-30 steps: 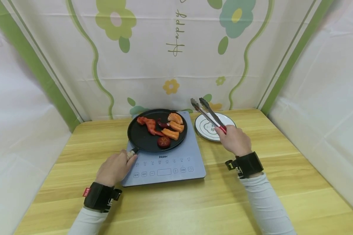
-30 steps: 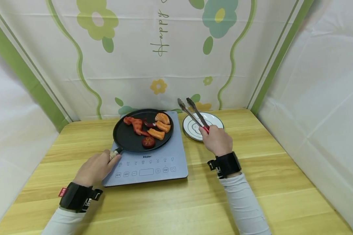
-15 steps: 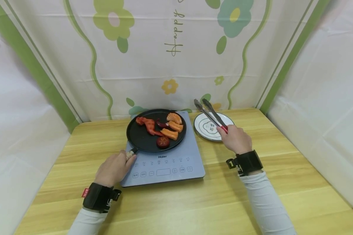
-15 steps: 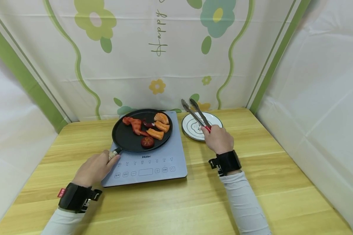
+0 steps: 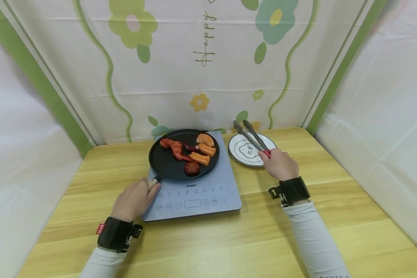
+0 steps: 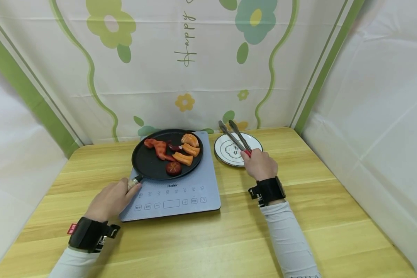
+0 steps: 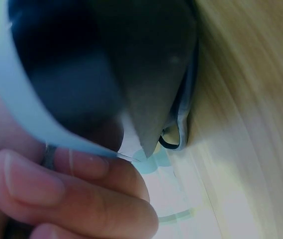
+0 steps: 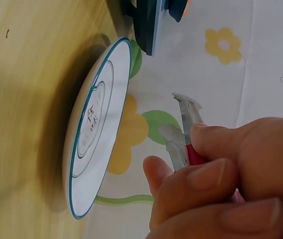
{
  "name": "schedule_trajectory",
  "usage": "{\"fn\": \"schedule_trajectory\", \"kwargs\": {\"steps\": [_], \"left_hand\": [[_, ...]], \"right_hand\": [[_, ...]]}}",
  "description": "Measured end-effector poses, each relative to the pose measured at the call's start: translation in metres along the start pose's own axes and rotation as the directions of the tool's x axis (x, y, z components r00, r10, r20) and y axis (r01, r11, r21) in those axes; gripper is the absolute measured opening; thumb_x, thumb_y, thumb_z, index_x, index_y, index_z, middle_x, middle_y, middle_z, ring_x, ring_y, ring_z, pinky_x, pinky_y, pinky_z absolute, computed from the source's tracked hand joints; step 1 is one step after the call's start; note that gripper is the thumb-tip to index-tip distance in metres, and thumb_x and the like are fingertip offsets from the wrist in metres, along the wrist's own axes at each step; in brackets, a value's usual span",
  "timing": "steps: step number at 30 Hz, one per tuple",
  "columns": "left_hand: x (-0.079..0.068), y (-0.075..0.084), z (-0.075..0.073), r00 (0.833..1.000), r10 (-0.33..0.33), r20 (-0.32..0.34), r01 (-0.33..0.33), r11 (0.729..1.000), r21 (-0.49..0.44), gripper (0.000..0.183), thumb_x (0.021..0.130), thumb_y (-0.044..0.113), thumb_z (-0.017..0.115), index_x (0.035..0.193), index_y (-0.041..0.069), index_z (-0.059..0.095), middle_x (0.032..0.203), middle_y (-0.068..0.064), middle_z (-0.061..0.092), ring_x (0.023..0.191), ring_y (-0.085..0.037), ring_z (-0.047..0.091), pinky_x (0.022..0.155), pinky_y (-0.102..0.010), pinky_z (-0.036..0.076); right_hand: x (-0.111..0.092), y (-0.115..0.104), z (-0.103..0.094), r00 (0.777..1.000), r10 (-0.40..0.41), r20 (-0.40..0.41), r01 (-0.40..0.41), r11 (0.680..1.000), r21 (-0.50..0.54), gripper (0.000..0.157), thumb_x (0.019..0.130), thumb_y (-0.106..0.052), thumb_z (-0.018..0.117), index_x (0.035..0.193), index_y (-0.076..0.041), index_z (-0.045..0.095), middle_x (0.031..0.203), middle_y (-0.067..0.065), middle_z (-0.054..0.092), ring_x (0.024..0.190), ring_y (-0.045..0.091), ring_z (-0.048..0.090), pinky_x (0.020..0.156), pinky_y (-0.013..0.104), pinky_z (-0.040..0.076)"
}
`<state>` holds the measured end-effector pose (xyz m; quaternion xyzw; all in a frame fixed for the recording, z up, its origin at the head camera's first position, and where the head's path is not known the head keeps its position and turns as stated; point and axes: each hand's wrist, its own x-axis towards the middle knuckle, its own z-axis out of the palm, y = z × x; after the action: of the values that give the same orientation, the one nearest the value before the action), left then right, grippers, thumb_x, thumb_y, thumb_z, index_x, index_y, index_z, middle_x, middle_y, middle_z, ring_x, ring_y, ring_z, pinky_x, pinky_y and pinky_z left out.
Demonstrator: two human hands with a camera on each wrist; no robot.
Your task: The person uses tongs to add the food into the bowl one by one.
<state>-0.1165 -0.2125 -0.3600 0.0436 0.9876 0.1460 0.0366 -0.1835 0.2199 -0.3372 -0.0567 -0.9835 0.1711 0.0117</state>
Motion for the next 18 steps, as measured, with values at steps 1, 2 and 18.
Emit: {"fn": "schedule_trajectory", "kwargs": {"steps": [1,2,18], "left_hand": [[0.0001,0.0000,0.0001,1.000,0.000,0.000,0.000,1.000,-0.001,0.046,0.099,0.048,0.044,0.097,0.002,0.048,0.070,-0.006,0.042,0.061,-0.019,0.045,0.052,-0.032,0.032],[0.0001,0.0000,0.0001,1.000,-0.001,0.000,0.001,1.000,-0.002,0.046,0.099,0.048,0.044,0.097,0.002,0.048,0.070,-0.006,0.042,0.061,-0.019,0.045,0.052,-0.032,0.032],[-0.0005,0.0007,-0.0008,1.000,0.012,-0.001,-0.012,1.000,-0.009,0.044,0.099,0.046,0.045,0.094,0.002,0.047,0.068,-0.005,0.041,0.059,-0.019,0.044,0.052,-0.032,0.031]], "right_hand": [[0.0006,0.0007,0.0009,1.000,0.003,-0.002,-0.003,1.000,-0.001,0.063,0.093,-0.069,0.030,0.078,-0.009,0.044,0.068,0.007,0.046,0.060,0.023,0.049,0.051,0.038,0.034],[0.0012,0.0017,0.0017,1.000,0.005,-0.004,-0.005,1.000,-0.002,0.063,0.093,-0.069,0.030,0.078,-0.009,0.044,0.068,0.008,0.047,0.060,0.024,0.050,0.051,0.038,0.035],[0.0057,0.0102,0.0069,0.999,0.037,0.014,-0.037,0.999,0.001,0.063,0.093,-0.069,0.030,0.080,-0.009,0.045,0.069,0.008,0.047,0.062,0.025,0.050,0.052,0.039,0.035]]}}
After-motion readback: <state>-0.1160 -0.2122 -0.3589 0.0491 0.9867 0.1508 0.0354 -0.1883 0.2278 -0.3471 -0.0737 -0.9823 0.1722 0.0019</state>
